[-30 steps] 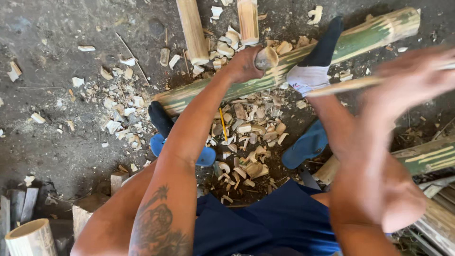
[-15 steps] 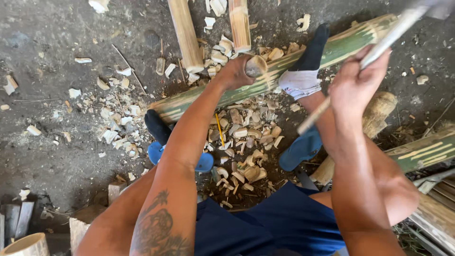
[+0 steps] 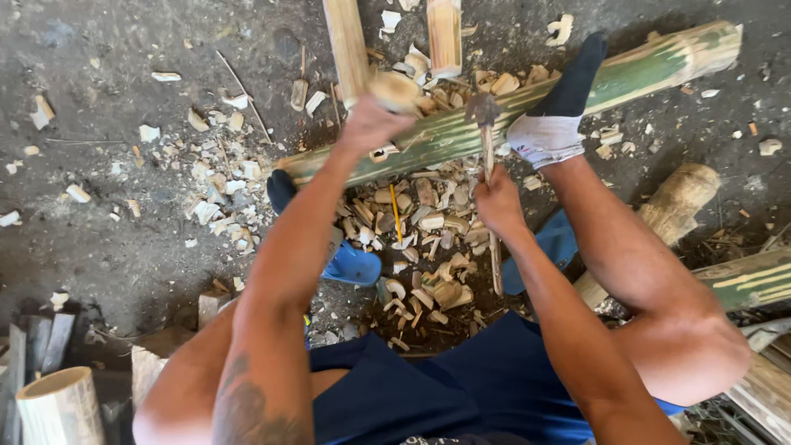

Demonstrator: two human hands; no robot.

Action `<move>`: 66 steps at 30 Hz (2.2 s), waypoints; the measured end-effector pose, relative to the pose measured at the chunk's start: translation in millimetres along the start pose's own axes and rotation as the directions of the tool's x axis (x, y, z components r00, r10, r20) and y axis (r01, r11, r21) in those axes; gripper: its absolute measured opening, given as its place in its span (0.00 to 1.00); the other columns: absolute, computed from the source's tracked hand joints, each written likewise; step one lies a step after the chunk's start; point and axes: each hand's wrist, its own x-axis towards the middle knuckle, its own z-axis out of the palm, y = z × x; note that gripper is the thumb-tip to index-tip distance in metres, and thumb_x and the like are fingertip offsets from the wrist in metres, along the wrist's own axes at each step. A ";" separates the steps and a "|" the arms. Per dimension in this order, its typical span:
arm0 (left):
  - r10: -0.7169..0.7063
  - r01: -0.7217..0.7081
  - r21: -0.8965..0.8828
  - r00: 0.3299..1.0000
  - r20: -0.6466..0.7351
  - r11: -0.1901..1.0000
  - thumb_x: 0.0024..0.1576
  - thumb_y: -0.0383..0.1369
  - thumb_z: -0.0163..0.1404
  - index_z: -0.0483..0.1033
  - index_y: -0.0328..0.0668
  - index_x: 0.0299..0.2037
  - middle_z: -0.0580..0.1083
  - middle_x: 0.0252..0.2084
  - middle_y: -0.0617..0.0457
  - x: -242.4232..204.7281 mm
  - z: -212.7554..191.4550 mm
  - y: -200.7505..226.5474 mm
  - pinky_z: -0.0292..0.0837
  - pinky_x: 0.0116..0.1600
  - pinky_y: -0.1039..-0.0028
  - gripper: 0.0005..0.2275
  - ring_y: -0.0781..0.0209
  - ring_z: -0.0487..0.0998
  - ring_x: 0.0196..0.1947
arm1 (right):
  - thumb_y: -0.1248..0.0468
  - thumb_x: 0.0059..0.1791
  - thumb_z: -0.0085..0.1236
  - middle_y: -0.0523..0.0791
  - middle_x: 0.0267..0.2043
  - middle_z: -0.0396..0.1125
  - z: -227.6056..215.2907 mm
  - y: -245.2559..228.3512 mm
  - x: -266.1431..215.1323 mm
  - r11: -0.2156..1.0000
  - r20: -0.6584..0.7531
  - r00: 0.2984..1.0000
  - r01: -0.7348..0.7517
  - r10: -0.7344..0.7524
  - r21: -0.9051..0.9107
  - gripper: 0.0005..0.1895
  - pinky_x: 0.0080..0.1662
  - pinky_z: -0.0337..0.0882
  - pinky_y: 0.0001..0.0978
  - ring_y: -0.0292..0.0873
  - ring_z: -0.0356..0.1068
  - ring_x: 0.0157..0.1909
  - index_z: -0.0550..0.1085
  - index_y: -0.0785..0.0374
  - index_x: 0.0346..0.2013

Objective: The person sits on the floor and uses a hammer and chisel to carve and shape bamboo pieces. They measure and mark bamboo with a tape measure and pencil, then use a hammer and chisel to create holes and smooth surfaces.

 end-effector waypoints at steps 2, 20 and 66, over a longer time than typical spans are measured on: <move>-0.042 -0.012 -0.239 0.975 -0.220 0.971 0.51 0.34 0.64 0.62 0.36 0.61 0.77 0.53 0.46 -20.3 -50.9 3.9 0.78 0.60 0.64 0.30 0.55 0.82 0.54 | 0.65 0.50 0.49 0.58 0.38 0.72 17.4 9.7 -10.4 0.997 -0.001 0.999 -0.049 0.049 0.055 0.09 0.42 0.74 0.49 0.58 0.75 0.39 0.69 0.64 0.44; 0.176 -0.166 -0.126 0.982 0.074 0.978 0.46 0.29 0.61 0.69 0.38 0.56 0.80 0.48 0.46 26.9 56.8 7.8 0.83 0.60 0.63 0.26 0.52 0.84 0.50 | 0.69 0.49 0.48 0.44 0.22 0.59 22.5 8.3 -12.1 0.886 0.148 0.959 -0.279 0.241 0.370 0.06 0.17 0.59 0.36 0.40 0.57 0.15 0.65 0.62 0.40; 0.080 -0.206 0.239 0.890 0.448 0.949 0.42 0.29 0.68 0.57 0.34 0.70 0.71 0.61 0.36 23.1 86.0 15.5 0.65 0.67 0.61 0.44 0.44 0.75 0.59 | 0.63 0.56 0.56 0.57 0.38 0.73 -83.4 13.3 -39.8 0.913 -0.233 0.896 0.318 -0.378 -0.255 0.06 0.43 0.76 0.47 0.61 0.76 0.42 0.72 0.60 0.47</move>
